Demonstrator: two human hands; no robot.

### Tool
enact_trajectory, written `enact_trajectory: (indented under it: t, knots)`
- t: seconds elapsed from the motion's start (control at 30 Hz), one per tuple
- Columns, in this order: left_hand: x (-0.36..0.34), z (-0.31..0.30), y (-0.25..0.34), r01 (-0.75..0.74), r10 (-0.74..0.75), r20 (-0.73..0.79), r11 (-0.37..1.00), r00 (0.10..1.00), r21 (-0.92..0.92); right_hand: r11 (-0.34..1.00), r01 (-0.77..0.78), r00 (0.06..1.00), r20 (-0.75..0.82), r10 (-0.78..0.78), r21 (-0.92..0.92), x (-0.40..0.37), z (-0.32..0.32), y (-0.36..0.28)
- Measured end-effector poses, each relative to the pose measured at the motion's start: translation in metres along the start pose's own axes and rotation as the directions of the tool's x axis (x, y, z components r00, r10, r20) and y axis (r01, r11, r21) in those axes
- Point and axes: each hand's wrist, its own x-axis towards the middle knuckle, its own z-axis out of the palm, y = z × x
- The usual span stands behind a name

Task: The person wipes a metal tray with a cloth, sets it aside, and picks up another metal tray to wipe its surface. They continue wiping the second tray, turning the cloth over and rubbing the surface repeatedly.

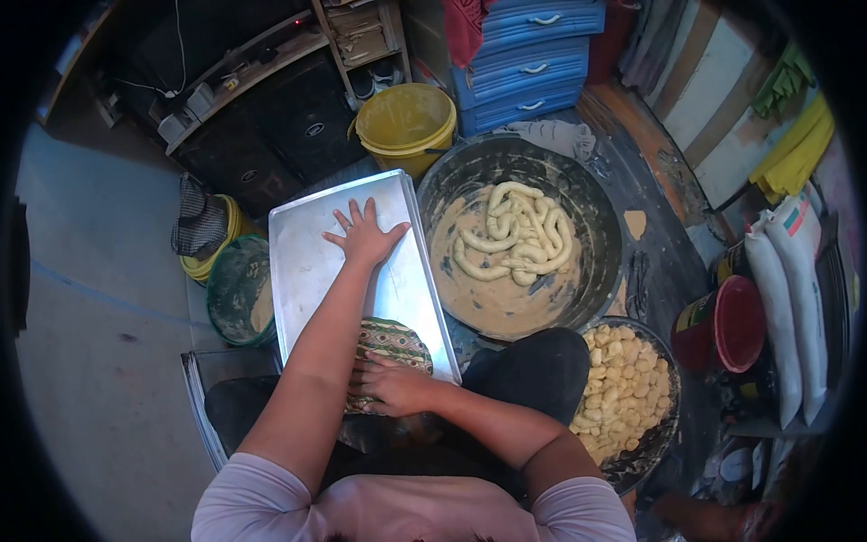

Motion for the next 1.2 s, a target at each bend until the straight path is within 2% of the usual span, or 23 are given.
enact_trajectory:
  t: [0.23, 0.33, 0.37, 0.4, 0.43, 0.5, 0.7, 0.83, 0.97, 1.1, 1.17, 1.2]
  knots:
    - [0.011, 0.014, 0.003, 0.045, -0.046, -0.076, 0.999, 0.996, -0.021, 0.999, -0.017, 1.000, 0.007, 0.017, 0.029, -0.001, 0.002, 0.004]
    - [0.016, 0.023, 0.005, 0.034, -0.032, -0.114, 0.999, 0.993, 0.022, 1.000, 0.002, 1.000, -0.015, -0.001, 0.031, -0.001, 0.003, 0.005]
    - [0.022, 0.026, 0.003, -0.162, 0.166, -0.077, 0.985, 0.983, 0.058, 1.000, 0.000, 1.000, -0.015, 0.001, 0.031, -0.001, 0.004, 0.006]
    - [0.023, 0.026, 0.002, -0.352, 0.356, -0.035, 0.932, 0.934, 0.084, 0.999, 0.013, 0.999, -0.035, -0.012, 0.041, -0.001, 0.006, 0.007]
    - [0.021, 0.029, 0.003, -0.351, 0.355, -0.033, 0.933, 0.934, 0.081, 0.998, 0.027, 0.998, -0.053, -0.024, 0.052, -0.001, 0.008, 0.007]
    - [0.009, 0.034, 0.002, -0.589, 0.589, 0.047, 0.797, 0.807, 0.133, 0.997, 0.014, 1.000, -0.021, -0.013, 0.077, 0.000, 0.010, 0.008]
    - [-0.056, 0.034, -0.021, -0.724, 0.716, 0.115, 0.672, 0.689, 0.156, 1.000, 0.017, 0.999, 0.032, -0.017, 0.019, 0.002, 0.010, 0.005]
    - [-0.036, 0.034, -0.024, -0.748, 0.746, 0.075, 0.649, 0.662, 0.141, 1.000, -0.003, 1.000, -0.012, 0.003, -0.026, -0.001, 0.008, 0.000]
    - [0.028, 0.026, -0.007, -0.600, 0.609, -0.017, 0.786, 0.793, 0.150, 1.000, -0.026, 1.000, -0.018, 0.026, -0.017, 0.002, 0.001, -0.005]
    - [0.068, 0.016, 0.001, -0.516, 0.522, -0.045, 0.850, 0.852, 0.104, 0.993, -0.099, 0.995, 0.013, 0.100, -0.060, 0.008, -0.009, -0.013]
    - [0.076, 0.006, -0.006, -0.409, 0.419, -0.029, 0.898, 0.908, 0.165, 0.991, -0.105, 0.994, 0.036, 0.108, -0.080, 0.010, -0.012, -0.014]
    - [0.081, 0.004, -0.021, -0.339, 0.356, -0.073, 0.923, 0.932, 0.181, 0.987, -0.132, 0.989, 0.060, 0.137, -0.092, 0.010, -0.010, -0.012]
